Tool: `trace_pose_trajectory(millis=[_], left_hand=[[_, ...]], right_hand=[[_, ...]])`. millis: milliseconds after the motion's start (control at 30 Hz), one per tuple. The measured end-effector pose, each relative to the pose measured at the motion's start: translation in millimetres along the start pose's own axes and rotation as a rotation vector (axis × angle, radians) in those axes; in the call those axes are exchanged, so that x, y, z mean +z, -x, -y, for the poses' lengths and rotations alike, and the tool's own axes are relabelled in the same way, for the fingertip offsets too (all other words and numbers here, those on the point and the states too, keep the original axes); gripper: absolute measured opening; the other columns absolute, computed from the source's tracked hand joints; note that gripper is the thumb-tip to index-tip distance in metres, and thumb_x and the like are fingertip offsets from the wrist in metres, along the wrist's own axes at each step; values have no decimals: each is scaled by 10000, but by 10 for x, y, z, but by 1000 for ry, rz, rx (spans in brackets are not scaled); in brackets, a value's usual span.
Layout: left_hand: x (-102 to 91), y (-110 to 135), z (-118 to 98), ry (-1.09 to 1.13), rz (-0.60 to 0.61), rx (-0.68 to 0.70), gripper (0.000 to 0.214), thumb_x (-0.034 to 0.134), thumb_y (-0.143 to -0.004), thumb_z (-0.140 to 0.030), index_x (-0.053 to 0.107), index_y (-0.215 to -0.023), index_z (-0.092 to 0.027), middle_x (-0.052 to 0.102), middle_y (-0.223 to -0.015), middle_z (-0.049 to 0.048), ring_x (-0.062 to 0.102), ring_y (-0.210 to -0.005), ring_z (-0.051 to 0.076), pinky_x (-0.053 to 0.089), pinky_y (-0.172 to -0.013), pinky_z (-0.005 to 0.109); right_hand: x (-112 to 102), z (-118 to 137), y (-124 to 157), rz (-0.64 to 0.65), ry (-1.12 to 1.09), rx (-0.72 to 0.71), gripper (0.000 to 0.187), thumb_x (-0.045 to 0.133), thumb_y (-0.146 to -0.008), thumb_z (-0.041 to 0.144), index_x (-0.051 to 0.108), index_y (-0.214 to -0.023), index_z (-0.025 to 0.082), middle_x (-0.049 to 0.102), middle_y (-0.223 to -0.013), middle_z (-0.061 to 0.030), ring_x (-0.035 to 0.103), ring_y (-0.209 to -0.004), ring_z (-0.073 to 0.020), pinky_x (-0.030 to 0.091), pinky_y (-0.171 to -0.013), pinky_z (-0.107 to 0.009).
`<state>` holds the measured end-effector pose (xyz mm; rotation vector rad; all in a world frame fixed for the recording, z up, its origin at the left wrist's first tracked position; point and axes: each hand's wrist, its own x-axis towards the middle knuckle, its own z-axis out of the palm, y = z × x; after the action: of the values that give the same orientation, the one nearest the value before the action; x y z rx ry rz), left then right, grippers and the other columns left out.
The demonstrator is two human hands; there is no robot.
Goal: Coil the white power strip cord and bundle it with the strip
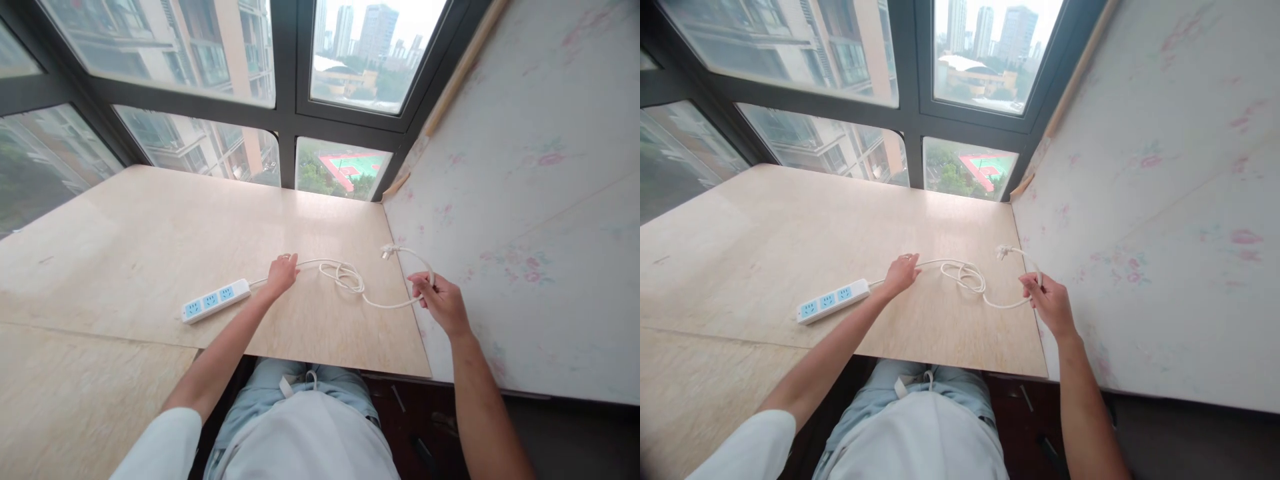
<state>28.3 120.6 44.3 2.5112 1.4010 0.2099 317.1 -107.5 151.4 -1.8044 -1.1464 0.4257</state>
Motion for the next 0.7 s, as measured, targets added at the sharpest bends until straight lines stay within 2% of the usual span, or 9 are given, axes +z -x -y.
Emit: trace_pose_trajectory(millis=[100,233,367,467,567,700], left_hand=[[78,-89,309,-12,51,-24,233,490,-937,-293,679,-1034,-197,690,-1016,110,625,-980,244,459,-807,328],[-52,34,792,-15,-19,-105,359,352,-981,-320,683,-1059,-207,694,-1056,112,636,-943,241,452,-767,323],[-284,143,1457,2,-152,-281,350,387,-953,-314,695,-1080,-207,696,-1077,105,624,-983,250,450,-776,319],[-447,204,1891,-23,-205,-378,369,395,-947,-343,703,-1096,-204,681,-1106,110,609,-1009,261,451,-783,330],[-557,246,2128,-83,-213,-402,376,405,-941,-351,717,-1085,-200,667,-1127,115,595,-1018,271,447,-798,351],[-601,245,2225,-153,-212,-395,373,400,-940,-338,728,-1069,-213,663,-1136,110,583,-1030,273,436,-814,364]], right_hand=[[-86,-36,-199,-152,4,17,456,623,-808,613,677,-835,162,580,-582,14,463,-403,-72,366,-383,-189],[-72,-250,-463,-319,-46,79,482,644,-768,633,674,-827,156,566,-551,23,462,-382,-72,369,-355,-183],[67,-569,-718,-335,-166,163,521,685,-698,661,662,-809,152,572,-525,27,443,-351,-65,341,-319,-177],[270,-756,-857,-305,-315,209,563,721,-625,688,638,-756,147,570,-499,27,425,-332,-60,316,-299,-181],[513,-866,-929,-254,-427,249,604,755,-555,703,624,-735,142,572,-488,26,429,-325,-64,313,-292,-190],[744,-948,-966,-250,-488,311,646,783,-490,707,618,-733,133,564,-477,30,431,-319,-64,313,-292,-194]])
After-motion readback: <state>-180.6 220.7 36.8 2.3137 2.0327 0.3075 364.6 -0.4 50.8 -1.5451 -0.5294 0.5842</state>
